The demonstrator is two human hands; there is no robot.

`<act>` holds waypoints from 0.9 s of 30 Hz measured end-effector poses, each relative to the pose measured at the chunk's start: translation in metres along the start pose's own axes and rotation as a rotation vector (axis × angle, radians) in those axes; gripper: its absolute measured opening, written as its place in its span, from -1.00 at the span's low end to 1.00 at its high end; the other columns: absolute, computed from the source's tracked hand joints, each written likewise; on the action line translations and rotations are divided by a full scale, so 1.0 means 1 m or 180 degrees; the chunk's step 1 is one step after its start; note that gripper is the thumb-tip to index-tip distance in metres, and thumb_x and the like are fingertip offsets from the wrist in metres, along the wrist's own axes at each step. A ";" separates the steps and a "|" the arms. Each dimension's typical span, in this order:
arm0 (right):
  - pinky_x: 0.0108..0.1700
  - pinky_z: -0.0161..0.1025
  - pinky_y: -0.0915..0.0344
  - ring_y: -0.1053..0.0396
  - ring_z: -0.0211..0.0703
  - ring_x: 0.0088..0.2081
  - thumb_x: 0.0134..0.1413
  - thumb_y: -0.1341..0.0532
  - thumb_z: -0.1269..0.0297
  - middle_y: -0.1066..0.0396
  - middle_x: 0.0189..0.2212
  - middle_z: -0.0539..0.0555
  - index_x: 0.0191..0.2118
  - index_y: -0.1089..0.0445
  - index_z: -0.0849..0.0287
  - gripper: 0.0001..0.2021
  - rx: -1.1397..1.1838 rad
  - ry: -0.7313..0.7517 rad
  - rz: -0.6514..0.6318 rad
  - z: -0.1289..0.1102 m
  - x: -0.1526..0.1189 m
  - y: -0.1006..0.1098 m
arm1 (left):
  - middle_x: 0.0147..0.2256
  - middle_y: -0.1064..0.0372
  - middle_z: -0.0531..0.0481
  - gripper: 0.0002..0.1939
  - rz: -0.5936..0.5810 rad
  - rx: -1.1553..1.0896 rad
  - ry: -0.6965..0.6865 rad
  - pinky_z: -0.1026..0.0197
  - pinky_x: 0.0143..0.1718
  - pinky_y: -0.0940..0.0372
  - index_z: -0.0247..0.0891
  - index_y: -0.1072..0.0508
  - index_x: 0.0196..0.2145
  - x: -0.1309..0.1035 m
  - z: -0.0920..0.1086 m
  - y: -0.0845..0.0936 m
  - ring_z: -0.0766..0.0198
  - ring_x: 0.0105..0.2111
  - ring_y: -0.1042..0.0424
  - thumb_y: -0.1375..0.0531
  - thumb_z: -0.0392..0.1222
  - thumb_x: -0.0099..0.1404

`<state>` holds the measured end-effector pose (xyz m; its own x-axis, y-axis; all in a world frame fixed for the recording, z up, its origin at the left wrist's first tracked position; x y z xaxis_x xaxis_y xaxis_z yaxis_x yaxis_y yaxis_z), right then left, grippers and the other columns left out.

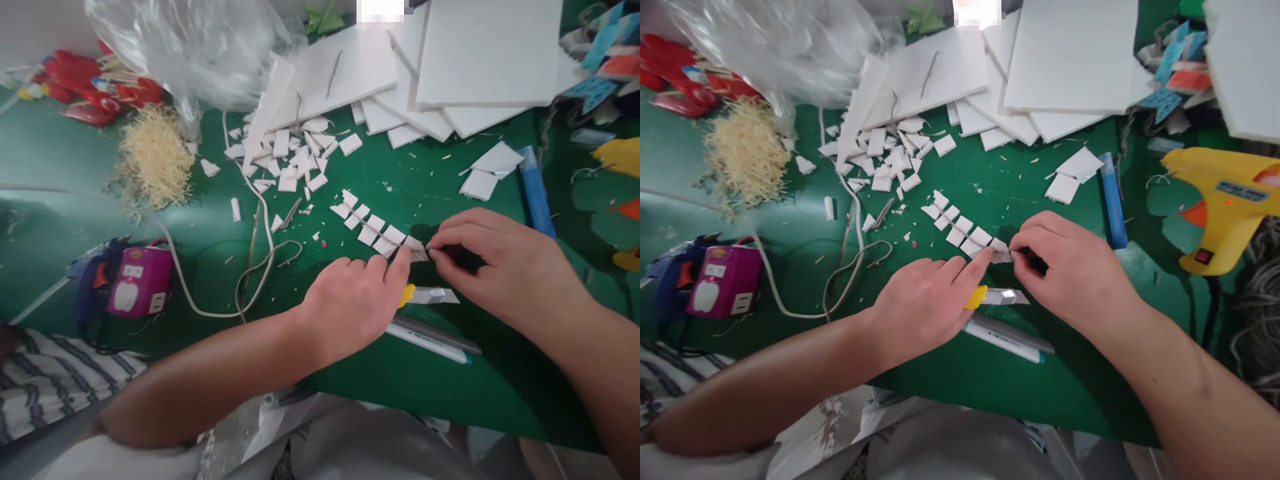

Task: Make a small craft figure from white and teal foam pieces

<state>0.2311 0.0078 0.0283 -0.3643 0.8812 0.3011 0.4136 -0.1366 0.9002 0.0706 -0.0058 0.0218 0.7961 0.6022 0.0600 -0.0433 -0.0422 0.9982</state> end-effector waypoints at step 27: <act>-0.40 -0.32 -0.32 -0.47 -0.29 -0.42 0.25 -0.21 0.23 -0.52 -0.50 -0.03 -0.47 -0.44 0.08 -0.76 0.0134 -0.1442 0.0646 0.012 -0.006 0.029 | -0.46 -0.46 0.05 -0.48 0.0052 -0.0037 -0.0031 0.21 -0.58 -0.31 -0.47 -0.41 0.25 -0.001 0.001 0.002 0.26 -0.55 -0.47 -0.13 -0.36 0.34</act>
<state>0.2551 0.0040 0.0491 0.1224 0.9481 0.2936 0.4752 -0.3157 0.8213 0.0701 -0.0072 0.0233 0.8010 0.5938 0.0762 -0.0633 -0.0426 0.9971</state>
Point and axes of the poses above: each hand's wrist, its own x-axis towards the middle knuckle, its own y-axis out of the back of the hand, z = x × y, the point moved 5 cm from there along x, towards the middle knuckle
